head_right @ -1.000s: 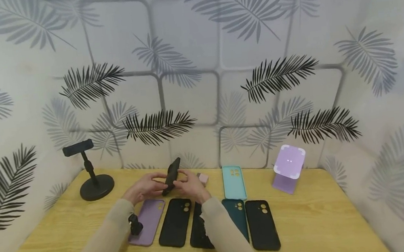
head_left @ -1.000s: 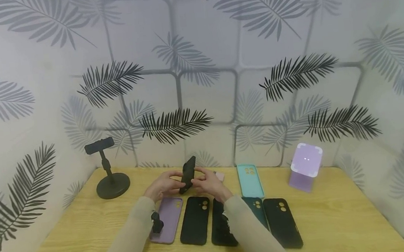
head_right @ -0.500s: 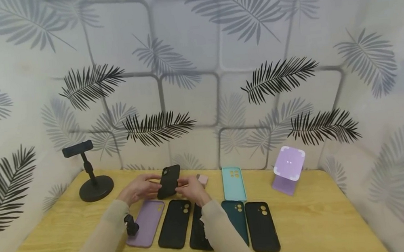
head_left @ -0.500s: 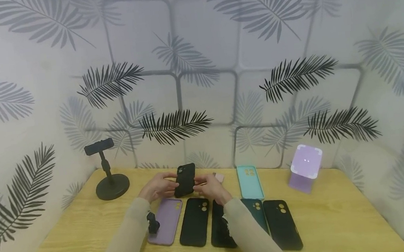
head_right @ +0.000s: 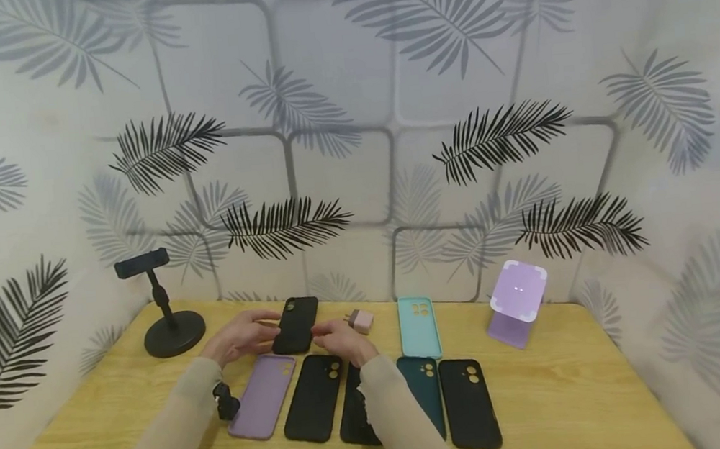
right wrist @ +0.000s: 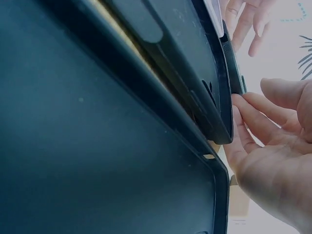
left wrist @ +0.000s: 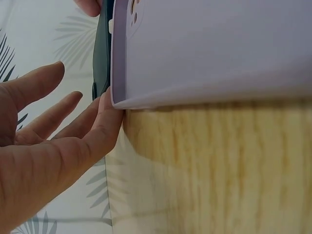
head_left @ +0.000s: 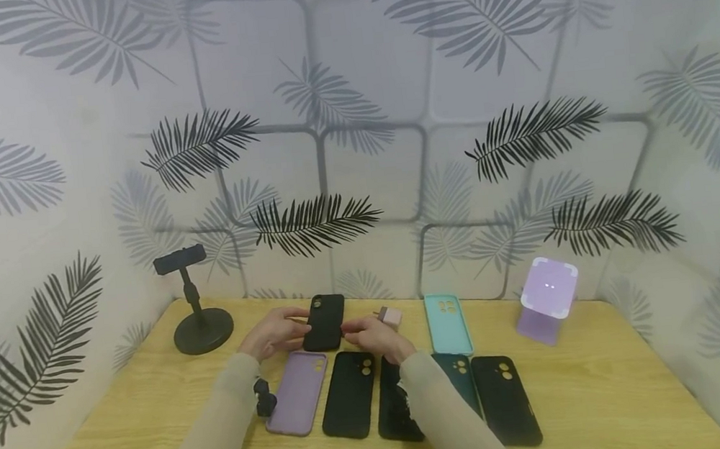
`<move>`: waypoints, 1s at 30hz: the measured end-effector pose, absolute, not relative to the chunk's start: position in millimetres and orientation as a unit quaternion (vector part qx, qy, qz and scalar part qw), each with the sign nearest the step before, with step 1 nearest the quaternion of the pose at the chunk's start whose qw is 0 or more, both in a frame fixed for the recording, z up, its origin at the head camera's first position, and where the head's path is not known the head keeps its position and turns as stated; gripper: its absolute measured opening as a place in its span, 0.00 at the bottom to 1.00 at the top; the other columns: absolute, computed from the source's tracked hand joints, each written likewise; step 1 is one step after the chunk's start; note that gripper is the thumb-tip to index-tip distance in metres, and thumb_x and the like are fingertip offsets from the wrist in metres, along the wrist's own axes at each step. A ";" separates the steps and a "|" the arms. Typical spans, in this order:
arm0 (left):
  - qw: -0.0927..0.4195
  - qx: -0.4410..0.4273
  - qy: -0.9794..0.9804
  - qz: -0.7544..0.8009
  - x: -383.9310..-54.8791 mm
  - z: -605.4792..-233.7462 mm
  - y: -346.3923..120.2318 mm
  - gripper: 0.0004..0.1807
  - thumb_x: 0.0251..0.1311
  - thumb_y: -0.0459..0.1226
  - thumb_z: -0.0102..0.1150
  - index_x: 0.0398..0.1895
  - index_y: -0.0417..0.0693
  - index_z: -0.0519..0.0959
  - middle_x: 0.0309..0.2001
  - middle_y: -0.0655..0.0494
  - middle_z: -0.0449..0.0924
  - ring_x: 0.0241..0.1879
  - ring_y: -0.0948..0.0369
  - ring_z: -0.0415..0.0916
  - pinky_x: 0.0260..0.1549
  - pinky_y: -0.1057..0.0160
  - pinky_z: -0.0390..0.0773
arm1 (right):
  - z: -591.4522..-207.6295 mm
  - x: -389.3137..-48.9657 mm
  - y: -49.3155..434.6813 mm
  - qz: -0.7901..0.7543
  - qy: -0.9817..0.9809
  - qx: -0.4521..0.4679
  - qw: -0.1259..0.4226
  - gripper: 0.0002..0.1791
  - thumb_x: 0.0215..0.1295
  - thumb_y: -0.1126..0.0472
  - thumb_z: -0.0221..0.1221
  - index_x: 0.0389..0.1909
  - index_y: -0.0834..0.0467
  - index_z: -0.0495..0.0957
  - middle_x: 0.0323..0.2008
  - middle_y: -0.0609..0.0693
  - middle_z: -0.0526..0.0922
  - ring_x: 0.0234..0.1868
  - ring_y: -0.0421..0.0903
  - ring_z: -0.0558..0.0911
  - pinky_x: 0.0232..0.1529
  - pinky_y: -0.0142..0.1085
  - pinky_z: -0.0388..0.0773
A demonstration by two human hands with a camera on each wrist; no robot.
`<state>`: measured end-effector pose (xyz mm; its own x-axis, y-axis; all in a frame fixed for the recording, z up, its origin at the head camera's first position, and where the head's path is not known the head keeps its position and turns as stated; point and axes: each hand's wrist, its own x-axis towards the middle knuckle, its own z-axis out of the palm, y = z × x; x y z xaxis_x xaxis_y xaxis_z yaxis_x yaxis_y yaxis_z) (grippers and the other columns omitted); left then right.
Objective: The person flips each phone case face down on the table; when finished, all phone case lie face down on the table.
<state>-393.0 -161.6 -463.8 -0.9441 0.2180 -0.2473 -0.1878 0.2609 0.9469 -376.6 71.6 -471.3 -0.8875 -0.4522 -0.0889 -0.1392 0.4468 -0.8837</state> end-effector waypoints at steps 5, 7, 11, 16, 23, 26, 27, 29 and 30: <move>0.175 0.012 0.775 0.607 -392.8 -461.4 -164.3 0.29 0.68 0.29 0.53 0.72 0.36 0.61 0.69 0.33 0.63 0.67 0.40 0.64 0.58 0.49 0.78 | -470.7 -376.9 72.4 -0.485 0.837 -0.183 0.175 0.23 0.74 0.65 0.48 0.67 0.68 0.68 0.66 0.63 0.72 0.68 0.58 0.70 0.68 0.51 0.69; 0.177 0.016 0.776 0.605 -393.1 -461.4 -164.8 0.29 0.69 0.30 0.52 0.72 0.36 0.61 0.70 0.33 0.60 0.69 0.39 0.62 0.59 0.48 0.77 | -470.6 -377.2 72.8 -0.483 0.836 -0.185 0.181 0.23 0.74 0.65 0.48 0.67 0.67 0.67 0.66 0.63 0.72 0.69 0.58 0.69 0.68 0.51 0.69; 0.177 0.017 0.776 0.605 -394.3 -462.7 -165.5 0.29 0.69 0.30 0.52 0.72 0.36 0.60 0.71 0.33 0.59 0.69 0.38 0.61 0.59 0.47 0.77 | -470.8 -377.6 72.7 -0.483 0.835 -0.184 0.190 0.24 0.75 0.65 0.46 0.69 0.66 0.66 0.67 0.62 0.71 0.70 0.58 0.68 0.69 0.51 0.67; 0.173 0.017 0.775 0.608 -394.2 -464.4 -165.8 0.29 0.69 0.29 0.51 0.72 0.36 0.60 0.70 0.32 0.60 0.68 0.38 0.62 0.60 0.47 0.76 | -472.0 -378.2 74.6 -0.484 0.834 -0.190 0.186 0.24 0.74 0.66 0.47 0.69 0.66 0.65 0.67 0.63 0.71 0.70 0.58 0.68 0.69 0.51 0.68; 0.154 0.023 0.781 0.605 -387.8 -461.5 -167.3 0.27 0.69 0.29 0.52 0.71 0.36 0.62 0.66 0.31 0.66 0.66 0.39 0.67 0.59 0.48 0.77 | -471.6 -377.8 82.6 -0.506 0.824 -0.199 0.158 0.22 0.72 0.69 0.50 0.66 0.68 0.69 0.63 0.64 0.74 0.65 0.59 0.73 0.62 0.48 0.76; 0.146 0.036 0.787 0.598 -383.3 -459.2 -170.9 0.27 0.68 0.28 0.52 0.70 0.35 0.63 0.65 0.31 0.67 0.64 0.40 0.68 0.59 0.48 0.77 | -470.5 -376.2 84.1 -0.514 0.820 -0.202 0.152 0.21 0.72 0.68 0.51 0.65 0.67 0.71 0.62 0.63 0.76 0.63 0.57 0.75 0.59 0.45 0.79; 0.145 0.043 0.789 0.596 -381.7 -458.3 -172.2 0.26 0.68 0.28 0.51 0.69 0.35 0.64 0.65 0.30 0.67 0.64 0.40 0.68 0.59 0.47 0.77 | -469.8 -375.3 84.3 -0.517 0.818 -0.200 0.151 0.21 0.72 0.68 0.52 0.64 0.67 0.71 0.61 0.63 0.77 0.62 0.57 0.76 0.58 0.44 0.79; 0.147 0.054 0.790 0.593 -378.3 -456.2 -175.1 0.26 0.68 0.27 0.52 0.69 0.34 0.64 0.66 0.30 0.66 0.65 0.39 0.68 0.60 0.46 0.76 | -467.9 -373.1 84.6 -0.524 0.815 -0.199 0.146 0.21 0.72 0.68 0.52 0.64 0.67 0.71 0.60 0.63 0.77 0.61 0.57 0.77 0.58 0.43 0.80; 0.147 0.057 0.788 0.595 -376.7 -455.4 -176.6 0.26 0.67 0.27 0.52 0.69 0.34 0.64 0.66 0.30 0.65 0.65 0.39 0.67 0.60 0.46 0.76 | -467.4 -372.1 84.6 -0.525 0.815 -0.199 0.142 0.21 0.72 0.67 0.52 0.64 0.67 0.71 0.60 0.62 0.78 0.61 0.56 0.77 0.57 0.43 0.80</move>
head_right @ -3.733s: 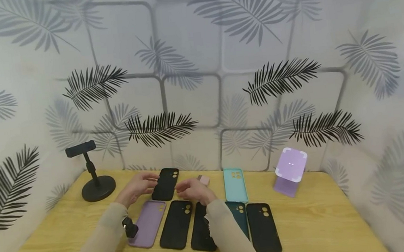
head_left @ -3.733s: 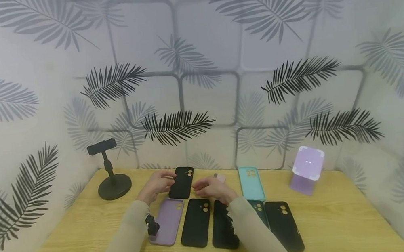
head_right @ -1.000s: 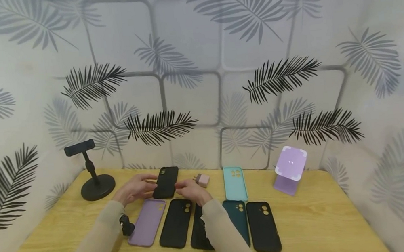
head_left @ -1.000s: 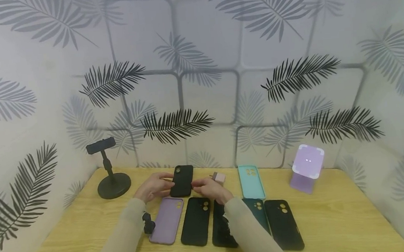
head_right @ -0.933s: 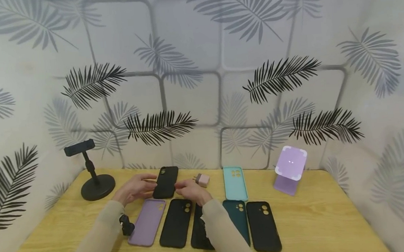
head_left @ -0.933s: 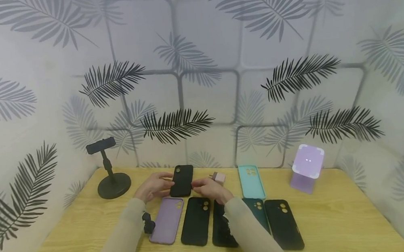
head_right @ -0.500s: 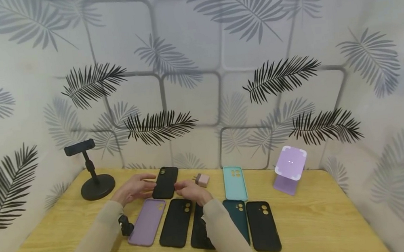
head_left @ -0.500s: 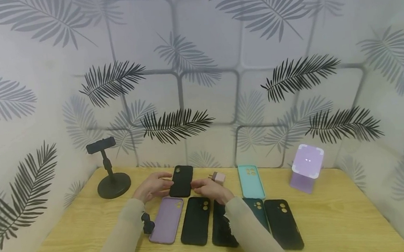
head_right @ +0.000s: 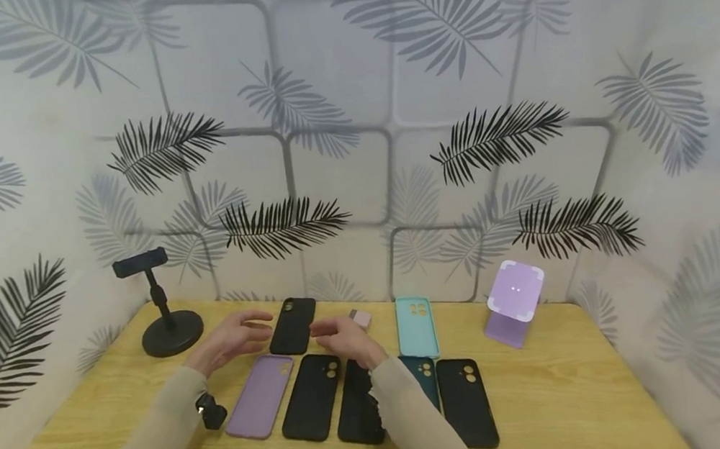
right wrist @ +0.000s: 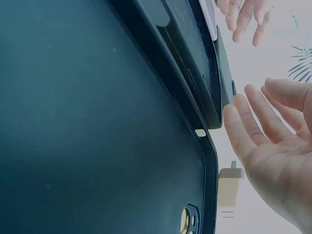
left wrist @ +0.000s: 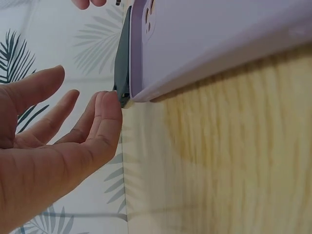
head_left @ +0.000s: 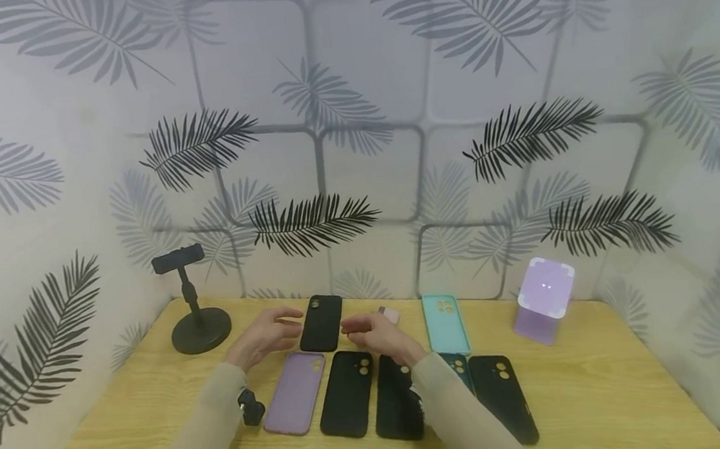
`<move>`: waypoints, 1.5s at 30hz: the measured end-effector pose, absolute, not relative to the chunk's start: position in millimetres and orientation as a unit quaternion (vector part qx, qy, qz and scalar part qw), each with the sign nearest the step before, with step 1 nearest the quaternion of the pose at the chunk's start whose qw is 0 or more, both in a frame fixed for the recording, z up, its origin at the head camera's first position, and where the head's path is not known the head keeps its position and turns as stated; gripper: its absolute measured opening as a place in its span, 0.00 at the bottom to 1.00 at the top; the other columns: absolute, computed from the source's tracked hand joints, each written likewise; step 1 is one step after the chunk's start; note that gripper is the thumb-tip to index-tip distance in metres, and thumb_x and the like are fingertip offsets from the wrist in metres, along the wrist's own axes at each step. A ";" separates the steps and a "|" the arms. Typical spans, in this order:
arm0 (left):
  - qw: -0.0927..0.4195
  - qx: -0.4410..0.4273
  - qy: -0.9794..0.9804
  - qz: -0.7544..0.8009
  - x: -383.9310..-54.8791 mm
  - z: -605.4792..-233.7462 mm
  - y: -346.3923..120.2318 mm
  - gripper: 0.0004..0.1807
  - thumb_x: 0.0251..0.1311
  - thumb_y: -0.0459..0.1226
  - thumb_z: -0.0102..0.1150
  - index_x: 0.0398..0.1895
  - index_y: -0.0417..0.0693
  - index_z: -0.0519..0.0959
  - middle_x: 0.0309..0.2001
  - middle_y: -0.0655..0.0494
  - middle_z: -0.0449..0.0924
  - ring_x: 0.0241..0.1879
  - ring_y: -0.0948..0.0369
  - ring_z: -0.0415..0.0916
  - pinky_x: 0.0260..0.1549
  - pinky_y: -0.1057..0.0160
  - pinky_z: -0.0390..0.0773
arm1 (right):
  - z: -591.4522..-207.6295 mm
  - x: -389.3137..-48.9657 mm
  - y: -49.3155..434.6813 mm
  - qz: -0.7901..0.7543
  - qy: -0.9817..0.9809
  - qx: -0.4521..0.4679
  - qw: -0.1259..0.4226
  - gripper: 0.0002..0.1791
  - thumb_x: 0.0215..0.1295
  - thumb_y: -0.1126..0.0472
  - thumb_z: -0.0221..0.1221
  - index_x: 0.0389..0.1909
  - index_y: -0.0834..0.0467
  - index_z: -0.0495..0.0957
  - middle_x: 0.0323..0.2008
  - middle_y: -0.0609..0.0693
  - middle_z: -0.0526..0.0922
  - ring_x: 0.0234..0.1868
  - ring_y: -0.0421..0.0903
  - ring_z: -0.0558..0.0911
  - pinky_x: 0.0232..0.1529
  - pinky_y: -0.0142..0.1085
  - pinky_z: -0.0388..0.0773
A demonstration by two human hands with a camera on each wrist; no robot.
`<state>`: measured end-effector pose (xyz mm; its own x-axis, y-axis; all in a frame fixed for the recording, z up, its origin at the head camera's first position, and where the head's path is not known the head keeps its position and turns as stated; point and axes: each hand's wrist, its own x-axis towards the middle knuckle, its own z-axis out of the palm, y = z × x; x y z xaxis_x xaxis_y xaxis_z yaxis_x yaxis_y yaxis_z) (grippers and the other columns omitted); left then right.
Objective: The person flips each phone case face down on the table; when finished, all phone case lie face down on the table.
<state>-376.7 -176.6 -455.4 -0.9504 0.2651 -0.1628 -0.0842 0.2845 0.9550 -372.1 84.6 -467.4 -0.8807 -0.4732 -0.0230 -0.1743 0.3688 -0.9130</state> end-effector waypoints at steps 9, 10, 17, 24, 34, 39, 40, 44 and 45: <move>0.145 0.074 0.812 0.560 -354.1 -455.6 -188.6 0.25 0.68 0.32 0.54 0.66 0.34 0.67 0.64 0.30 0.68 0.61 0.40 0.72 0.55 0.48 0.80 | -460.2 -352.4 80.3 -0.551 0.790 -0.216 0.162 0.21 0.70 0.69 0.55 0.62 0.70 0.72 0.59 0.67 0.77 0.56 0.58 0.80 0.52 0.41 0.83; 0.145 0.074 0.815 0.557 -351.3 -455.9 -189.9 0.25 0.68 0.32 0.55 0.66 0.34 0.67 0.64 0.30 0.69 0.61 0.40 0.72 0.55 0.47 0.80 | -459.4 -350.1 79.4 -0.555 0.784 -0.217 0.171 0.21 0.70 0.69 0.55 0.62 0.70 0.72 0.58 0.67 0.77 0.55 0.58 0.81 0.51 0.41 0.84; 0.168 0.074 0.795 0.579 -336.0 -457.8 -203.2 0.26 0.67 0.29 0.54 0.67 0.31 0.65 0.65 0.29 0.65 0.64 0.38 0.67 0.53 0.47 0.81 | -459.2 -334.1 72.7 -0.553 0.769 -0.224 0.231 0.19 0.70 0.68 0.55 0.60 0.69 0.74 0.56 0.65 0.80 0.48 0.51 0.85 0.48 0.42 0.85; 0.193 0.085 0.784 0.583 -323.6 -455.6 -210.0 0.26 0.67 0.29 0.54 0.67 0.30 0.64 0.65 0.27 0.63 0.62 0.38 0.68 0.49 0.47 0.83 | -463.6 -323.8 68.0 -0.566 0.753 -0.222 0.253 0.18 0.70 0.69 0.56 0.59 0.69 0.76 0.54 0.65 0.81 0.47 0.51 0.85 0.46 0.42 0.86; 0.216 0.081 0.809 0.541 -304.6 -453.1 -209.6 0.25 0.62 0.26 0.58 0.62 0.31 0.68 0.55 0.32 0.72 0.48 0.49 0.77 0.37 0.50 0.87 | -463.9 -312.7 65.1 -0.570 0.739 -0.215 0.288 0.16 0.70 0.68 0.56 0.56 0.69 0.78 0.51 0.63 0.82 0.47 0.54 0.85 0.42 0.41 0.87; 0.209 0.080 0.817 0.531 -300.5 -454.4 -203.9 0.23 0.61 0.27 0.59 0.60 0.33 0.70 0.53 0.34 0.72 0.47 0.50 0.76 0.36 0.50 0.87 | -463.3 -312.7 64.5 -0.562 0.745 -0.215 0.289 0.16 0.72 0.66 0.55 0.56 0.69 0.78 0.49 0.63 0.83 0.47 0.56 0.86 0.38 0.40 0.87; 0.208 0.079 0.818 0.530 -300.2 -454.7 -203.6 0.23 0.61 0.26 0.59 0.60 0.33 0.70 0.53 0.34 0.72 0.47 0.50 0.76 0.36 0.50 0.87 | -463.2 -313.0 63.6 -0.557 0.747 -0.218 0.290 0.16 0.72 0.65 0.55 0.56 0.68 0.78 0.49 0.63 0.83 0.46 0.55 0.86 0.37 0.38 0.87; 0.205 0.073 0.820 0.529 -299.4 -454.6 -204.2 0.23 0.61 0.25 0.59 0.61 0.33 0.71 0.53 0.34 0.72 0.47 0.50 0.76 0.36 0.50 0.87 | -461.5 -313.6 58.4 -0.540 0.755 -0.223 0.297 0.17 0.71 0.63 0.56 0.56 0.67 0.79 0.47 0.61 0.85 0.39 0.48 0.87 0.29 0.31 0.84; 0.205 0.074 0.820 0.530 -299.4 -454.4 -204.5 0.24 0.61 0.25 0.59 0.61 0.34 0.70 0.53 0.33 0.72 0.47 0.49 0.77 0.36 0.50 0.87 | -461.3 -314.0 57.1 -0.536 0.759 -0.222 0.296 0.17 0.71 0.63 0.56 0.56 0.66 0.79 0.47 0.61 0.85 0.37 0.46 0.87 0.27 0.30 0.83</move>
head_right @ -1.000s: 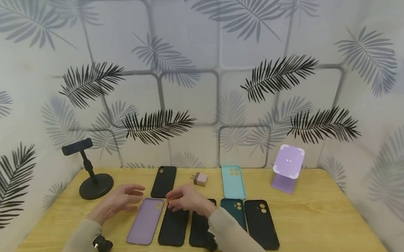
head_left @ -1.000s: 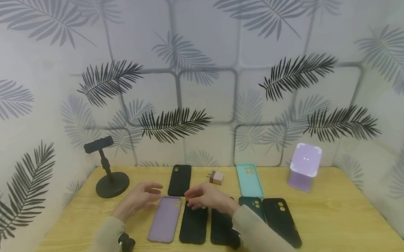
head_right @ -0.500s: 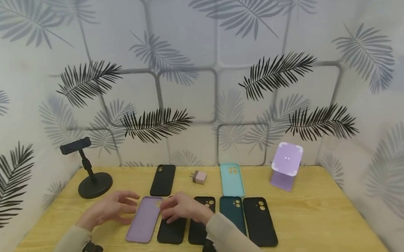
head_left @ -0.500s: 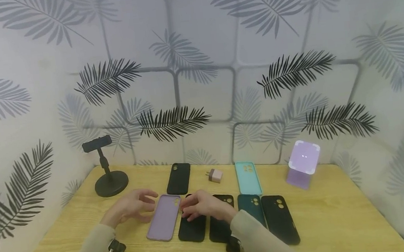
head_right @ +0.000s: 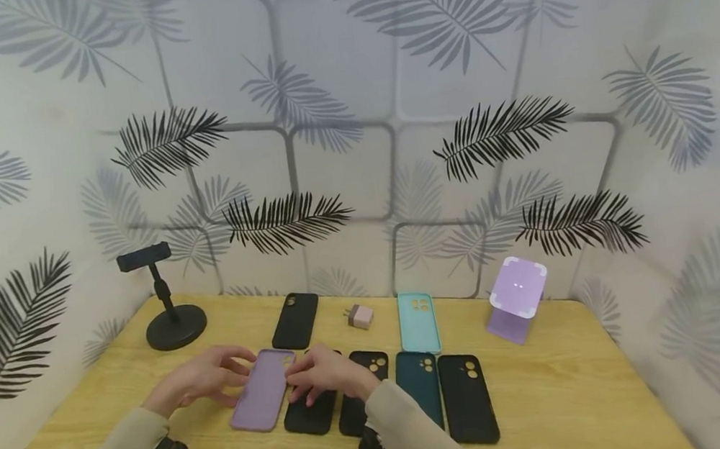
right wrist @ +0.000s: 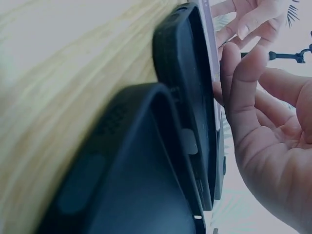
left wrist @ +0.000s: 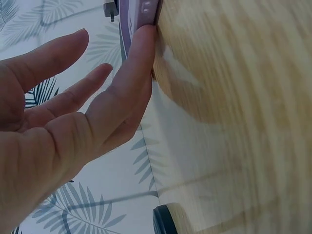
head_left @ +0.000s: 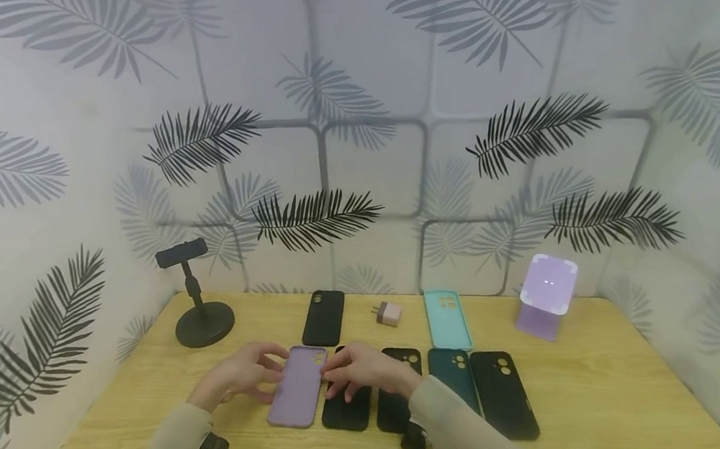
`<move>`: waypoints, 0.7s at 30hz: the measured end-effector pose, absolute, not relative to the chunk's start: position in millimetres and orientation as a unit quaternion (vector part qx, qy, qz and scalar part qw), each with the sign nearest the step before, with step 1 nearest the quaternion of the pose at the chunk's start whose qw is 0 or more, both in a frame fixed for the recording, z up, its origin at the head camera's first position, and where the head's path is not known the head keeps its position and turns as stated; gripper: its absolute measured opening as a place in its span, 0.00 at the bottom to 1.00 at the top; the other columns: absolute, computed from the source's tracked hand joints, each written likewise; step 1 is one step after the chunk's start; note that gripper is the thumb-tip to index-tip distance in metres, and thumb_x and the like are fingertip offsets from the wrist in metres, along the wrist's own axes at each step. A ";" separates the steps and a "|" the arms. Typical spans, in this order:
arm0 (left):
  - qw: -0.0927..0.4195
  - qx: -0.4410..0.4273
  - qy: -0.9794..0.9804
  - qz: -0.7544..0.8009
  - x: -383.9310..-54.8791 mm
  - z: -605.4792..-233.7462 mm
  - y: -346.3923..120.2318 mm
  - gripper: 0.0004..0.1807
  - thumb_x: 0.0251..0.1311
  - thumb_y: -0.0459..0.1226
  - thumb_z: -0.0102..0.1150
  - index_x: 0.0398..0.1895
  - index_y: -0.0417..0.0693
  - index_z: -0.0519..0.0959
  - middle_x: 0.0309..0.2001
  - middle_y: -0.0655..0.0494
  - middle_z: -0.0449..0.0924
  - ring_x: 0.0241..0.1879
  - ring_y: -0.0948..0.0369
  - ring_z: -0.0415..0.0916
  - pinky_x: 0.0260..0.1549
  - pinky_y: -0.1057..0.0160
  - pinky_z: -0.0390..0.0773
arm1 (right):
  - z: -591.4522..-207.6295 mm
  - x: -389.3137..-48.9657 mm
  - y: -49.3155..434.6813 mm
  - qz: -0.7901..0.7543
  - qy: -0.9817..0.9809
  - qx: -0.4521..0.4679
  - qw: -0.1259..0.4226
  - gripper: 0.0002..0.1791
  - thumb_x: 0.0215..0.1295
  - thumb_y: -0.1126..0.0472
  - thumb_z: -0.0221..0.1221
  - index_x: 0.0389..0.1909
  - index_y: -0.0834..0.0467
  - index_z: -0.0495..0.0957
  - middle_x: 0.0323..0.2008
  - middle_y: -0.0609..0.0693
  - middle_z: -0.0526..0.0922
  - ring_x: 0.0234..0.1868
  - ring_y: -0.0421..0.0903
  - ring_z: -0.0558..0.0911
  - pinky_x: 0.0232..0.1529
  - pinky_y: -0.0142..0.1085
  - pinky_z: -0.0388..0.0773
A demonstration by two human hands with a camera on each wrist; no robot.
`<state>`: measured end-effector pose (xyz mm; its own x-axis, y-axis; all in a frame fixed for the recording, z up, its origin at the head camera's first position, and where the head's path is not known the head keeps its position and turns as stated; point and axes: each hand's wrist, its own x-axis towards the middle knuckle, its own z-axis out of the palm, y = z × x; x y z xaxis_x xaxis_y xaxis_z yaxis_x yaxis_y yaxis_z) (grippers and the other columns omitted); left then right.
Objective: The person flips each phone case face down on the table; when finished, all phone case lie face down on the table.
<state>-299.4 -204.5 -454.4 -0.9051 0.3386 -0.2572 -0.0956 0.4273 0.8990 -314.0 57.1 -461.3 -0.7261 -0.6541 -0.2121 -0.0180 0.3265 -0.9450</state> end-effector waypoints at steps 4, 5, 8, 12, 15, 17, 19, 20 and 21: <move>0.211 0.073 0.809 0.543 -300.6 -453.4 -205.0 0.28 0.61 0.25 0.59 0.65 0.34 0.66 0.55 0.31 0.71 0.47 0.48 0.78 0.39 0.49 0.87 | -460.8 -315.3 54.4 -0.531 0.766 -0.212 0.294 0.17 0.71 0.63 0.57 0.56 0.66 0.79 0.46 0.59 0.85 0.31 0.40 0.85 0.21 0.26 0.77; 0.212 0.070 0.806 0.548 -301.3 -453.4 -205.6 0.29 0.60 0.25 0.59 0.66 0.34 0.66 0.55 0.31 0.71 0.47 0.49 0.79 0.39 0.49 0.86 | -460.9 -315.7 53.7 -0.532 0.766 -0.211 0.293 0.17 0.71 0.63 0.57 0.56 0.66 0.79 0.45 0.59 0.85 0.30 0.40 0.85 0.20 0.26 0.77; 0.215 0.071 0.799 0.557 -304.2 -452.8 -208.8 0.32 0.60 0.25 0.59 0.68 0.33 0.62 0.54 0.32 0.71 0.44 0.51 0.80 0.40 0.50 0.86 | -461.1 -315.7 51.6 -0.536 0.765 -0.205 0.293 0.17 0.70 0.62 0.58 0.55 0.65 0.80 0.43 0.59 0.86 0.28 0.39 0.84 0.19 0.25 0.75; 0.222 0.098 0.782 0.574 -309.2 -449.8 -214.8 0.36 0.59 0.24 0.59 0.71 0.33 0.57 0.53 0.32 0.74 0.41 0.53 0.82 0.40 0.51 0.86 | -461.7 -314.8 47.7 -0.548 0.754 -0.202 0.301 0.17 0.69 0.62 0.59 0.55 0.65 0.80 0.41 0.62 0.86 0.28 0.40 0.84 0.19 0.26 0.76; 0.232 0.120 0.757 0.599 -312.1 -445.9 -217.4 0.40 0.60 0.25 0.58 0.73 0.34 0.52 0.55 0.30 0.74 0.43 0.52 0.82 0.43 0.50 0.85 | -462.4 -314.0 43.6 -0.565 0.734 -0.199 0.320 0.19 0.69 0.63 0.59 0.57 0.67 0.78 0.44 0.63 0.86 0.33 0.43 0.86 0.23 0.28 0.80; 0.239 0.124 0.743 0.612 -313.3 -442.7 -217.6 0.41 0.61 0.26 0.58 0.75 0.35 0.49 0.57 0.29 0.72 0.45 0.52 0.81 0.45 0.48 0.84 | -462.8 -313.5 40.2 -0.577 0.718 -0.197 0.337 0.21 0.69 0.63 0.58 0.60 0.67 0.75 0.47 0.62 0.85 0.40 0.49 0.87 0.29 0.31 0.84; 0.243 0.124 0.736 0.620 -314.2 -440.3 -217.2 0.42 0.62 0.28 0.58 0.75 0.37 0.48 0.59 0.29 0.70 0.48 0.52 0.80 0.47 0.46 0.84 | -462.5 -313.1 36.8 -0.586 0.705 -0.199 0.347 0.21 0.70 0.64 0.57 0.61 0.68 0.74 0.50 0.62 0.84 0.47 0.54 0.86 0.36 0.36 0.86; 0.244 0.124 0.735 0.620 -314.7 -439.8 -217.1 0.42 0.63 0.29 0.59 0.76 0.37 0.48 0.60 0.30 0.70 0.48 0.52 0.80 0.48 0.46 0.83 | -462.3 -313.0 35.0 -0.589 0.700 -0.199 0.351 0.21 0.70 0.64 0.57 0.62 0.68 0.73 0.51 0.62 0.83 0.50 0.56 0.85 0.40 0.37 0.86; 0.245 0.123 0.734 0.621 -315.1 -439.6 -217.0 0.42 0.63 0.29 0.59 0.76 0.38 0.49 0.60 0.30 0.69 0.49 0.51 0.79 0.48 0.45 0.83 | -462.1 -313.0 33.3 -0.591 0.696 -0.200 0.355 0.21 0.71 0.64 0.57 0.61 0.68 0.74 0.51 0.63 0.83 0.52 0.58 0.84 0.42 0.39 0.86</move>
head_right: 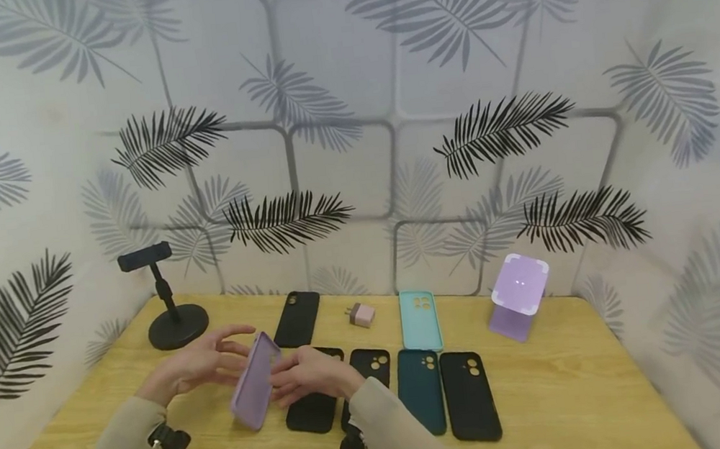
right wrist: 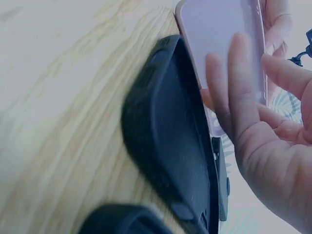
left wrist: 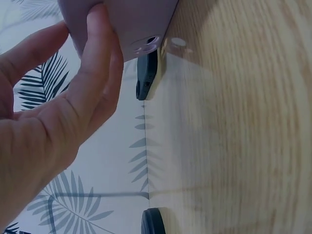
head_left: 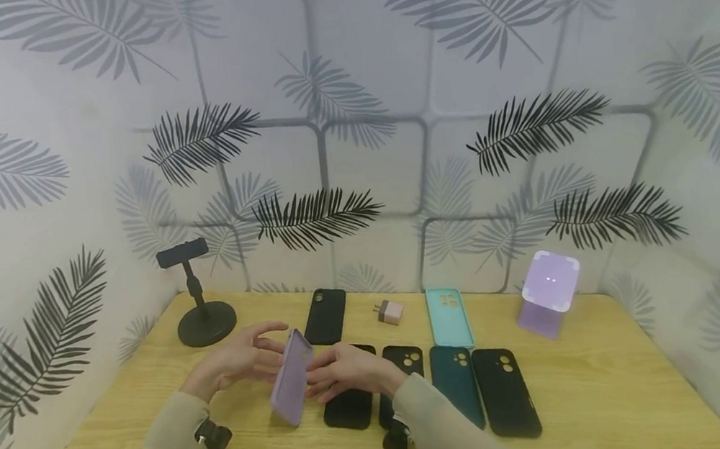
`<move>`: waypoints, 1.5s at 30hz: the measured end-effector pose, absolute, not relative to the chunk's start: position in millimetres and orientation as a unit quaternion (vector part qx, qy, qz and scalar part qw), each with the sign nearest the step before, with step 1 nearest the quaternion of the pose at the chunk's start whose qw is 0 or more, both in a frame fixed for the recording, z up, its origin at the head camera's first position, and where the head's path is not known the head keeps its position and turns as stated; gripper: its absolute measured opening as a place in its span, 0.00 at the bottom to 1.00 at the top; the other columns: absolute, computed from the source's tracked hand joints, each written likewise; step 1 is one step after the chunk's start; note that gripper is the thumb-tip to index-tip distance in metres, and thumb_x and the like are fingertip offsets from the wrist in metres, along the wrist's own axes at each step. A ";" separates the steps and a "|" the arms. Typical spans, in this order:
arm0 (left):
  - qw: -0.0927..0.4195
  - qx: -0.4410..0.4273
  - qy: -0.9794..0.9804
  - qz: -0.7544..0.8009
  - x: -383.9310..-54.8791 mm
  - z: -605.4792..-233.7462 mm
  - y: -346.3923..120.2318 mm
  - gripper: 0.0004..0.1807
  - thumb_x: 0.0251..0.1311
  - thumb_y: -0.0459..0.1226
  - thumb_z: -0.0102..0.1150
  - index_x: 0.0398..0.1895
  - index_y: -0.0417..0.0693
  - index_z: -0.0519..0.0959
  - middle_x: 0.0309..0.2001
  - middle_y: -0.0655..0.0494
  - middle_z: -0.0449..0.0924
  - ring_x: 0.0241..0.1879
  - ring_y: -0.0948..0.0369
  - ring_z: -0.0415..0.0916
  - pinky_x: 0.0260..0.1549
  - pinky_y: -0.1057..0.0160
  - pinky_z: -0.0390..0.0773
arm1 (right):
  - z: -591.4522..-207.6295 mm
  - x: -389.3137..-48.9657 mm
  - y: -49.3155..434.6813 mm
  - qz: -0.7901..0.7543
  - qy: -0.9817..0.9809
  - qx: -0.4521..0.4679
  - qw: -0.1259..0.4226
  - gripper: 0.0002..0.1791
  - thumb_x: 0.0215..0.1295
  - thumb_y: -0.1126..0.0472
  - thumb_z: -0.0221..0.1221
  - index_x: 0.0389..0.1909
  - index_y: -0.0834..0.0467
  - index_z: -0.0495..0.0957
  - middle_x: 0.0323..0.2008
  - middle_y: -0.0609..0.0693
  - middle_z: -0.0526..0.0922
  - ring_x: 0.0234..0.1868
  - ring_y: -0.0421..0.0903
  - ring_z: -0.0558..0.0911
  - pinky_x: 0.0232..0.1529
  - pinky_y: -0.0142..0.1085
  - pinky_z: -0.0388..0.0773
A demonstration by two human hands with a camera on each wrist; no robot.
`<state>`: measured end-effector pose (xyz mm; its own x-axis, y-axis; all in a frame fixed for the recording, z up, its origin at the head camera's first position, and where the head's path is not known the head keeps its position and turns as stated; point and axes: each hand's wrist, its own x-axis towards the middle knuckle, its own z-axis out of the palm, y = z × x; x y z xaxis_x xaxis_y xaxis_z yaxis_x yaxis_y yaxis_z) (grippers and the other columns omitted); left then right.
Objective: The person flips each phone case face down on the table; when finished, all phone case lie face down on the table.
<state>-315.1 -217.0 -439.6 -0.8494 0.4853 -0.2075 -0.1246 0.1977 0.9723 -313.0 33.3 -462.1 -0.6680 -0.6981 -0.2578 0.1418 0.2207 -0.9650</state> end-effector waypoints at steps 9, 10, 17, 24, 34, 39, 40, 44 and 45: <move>0.276 0.145 0.705 0.638 -313.0 -448.5 -209.8 0.39 0.67 0.34 0.58 0.76 0.44 0.50 0.65 0.28 0.62 0.57 0.46 0.75 0.49 0.41 0.81 | -461.6 -311.4 26.7 -0.623 0.656 -0.192 0.381 0.23 0.76 0.55 0.51 0.62 0.68 0.72 0.56 0.68 0.79 0.59 0.62 0.78 0.50 0.47 0.84; 0.279 0.143 0.705 0.636 -312.5 -448.5 -207.3 0.40 0.67 0.36 0.59 0.76 0.44 0.50 0.66 0.27 0.60 0.58 0.45 0.74 0.49 0.41 0.81 | -462.2 -311.4 26.4 -0.625 0.653 -0.193 0.382 0.24 0.76 0.54 0.51 0.62 0.68 0.72 0.56 0.68 0.79 0.59 0.61 0.79 0.51 0.47 0.84; 0.266 0.103 0.755 0.590 -309.0 -451.5 -193.0 0.40 0.63 0.38 0.64 0.75 0.45 0.55 0.66 0.30 0.61 0.59 0.42 0.73 0.43 0.44 0.85 | -464.9 -309.2 28.1 -0.621 0.654 -0.204 0.381 0.25 0.75 0.55 0.52 0.63 0.70 0.71 0.55 0.65 0.80 0.53 0.56 0.83 0.51 0.47 0.83; 0.249 0.079 0.786 0.561 -307.5 -452.1 -191.9 0.38 0.59 0.33 0.66 0.72 0.45 0.62 0.66 0.32 0.61 0.59 0.42 0.72 0.41 0.46 0.85 | -464.6 -302.3 29.4 -0.576 0.743 -0.191 0.284 0.14 0.70 0.56 0.60 0.47 0.62 0.82 0.31 0.51 0.83 0.27 0.42 0.81 0.25 0.30 0.82; 0.246 0.079 0.789 0.557 -306.9 -454.1 -202.4 0.36 0.59 0.29 0.64 0.71 0.41 0.62 0.69 0.31 0.55 0.56 0.46 0.73 0.41 0.46 0.86 | -466.2 -295.5 25.6 -0.600 0.758 -0.127 0.220 0.37 0.60 0.66 0.67 0.69 0.66 0.63 0.27 0.56 0.84 0.22 0.42 0.82 0.26 0.39 0.86; 0.245 0.080 0.790 0.556 -306.5 -455.4 -210.7 0.36 0.60 0.29 0.63 0.71 0.40 0.61 0.70 0.32 0.54 0.58 0.44 0.71 0.41 0.46 0.85 | -467.7 -295.7 25.5 -0.604 0.754 -0.129 0.224 0.33 0.61 0.71 0.64 0.66 0.71 0.64 0.35 0.60 0.86 0.25 0.44 0.85 0.27 0.39 0.86; 0.245 0.082 0.791 0.555 -306.5 -455.6 -212.1 0.36 0.60 0.29 0.63 0.71 0.39 0.61 0.71 0.32 0.54 0.59 0.44 0.71 0.42 0.46 0.85 | -467.7 -295.9 25.5 -0.604 0.753 -0.132 0.226 0.32 0.61 0.72 0.64 0.65 0.72 0.64 0.36 0.60 0.87 0.26 0.45 0.85 0.27 0.38 0.87; 0.245 0.083 0.790 0.556 -306.6 -455.3 -215.6 0.36 0.60 0.30 0.63 0.71 0.38 0.61 0.70 0.32 0.56 0.59 0.45 0.70 0.41 0.47 0.86 | -466.3 -296.5 25.2 -0.601 0.751 -0.143 0.234 0.30 0.61 0.74 0.62 0.64 0.74 0.66 0.39 0.62 0.86 0.30 0.50 0.87 0.28 0.39 0.87; 0.244 0.084 0.790 0.556 -306.8 -454.9 -215.9 0.36 0.60 0.30 0.63 0.71 0.38 0.61 0.70 0.33 0.56 0.59 0.45 0.70 0.41 0.48 0.86 | -466.0 -296.6 25.1 -0.600 0.751 -0.146 0.235 0.29 0.61 0.74 0.62 0.64 0.74 0.67 0.39 0.62 0.86 0.30 0.51 0.87 0.28 0.39 0.87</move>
<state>-306.8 -215.9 -454.9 -0.8663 0.4049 -0.2925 -0.1383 0.3682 0.9194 -296.6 25.1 -466.0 -0.8470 -0.5013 -0.1770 0.0619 0.2378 -0.9693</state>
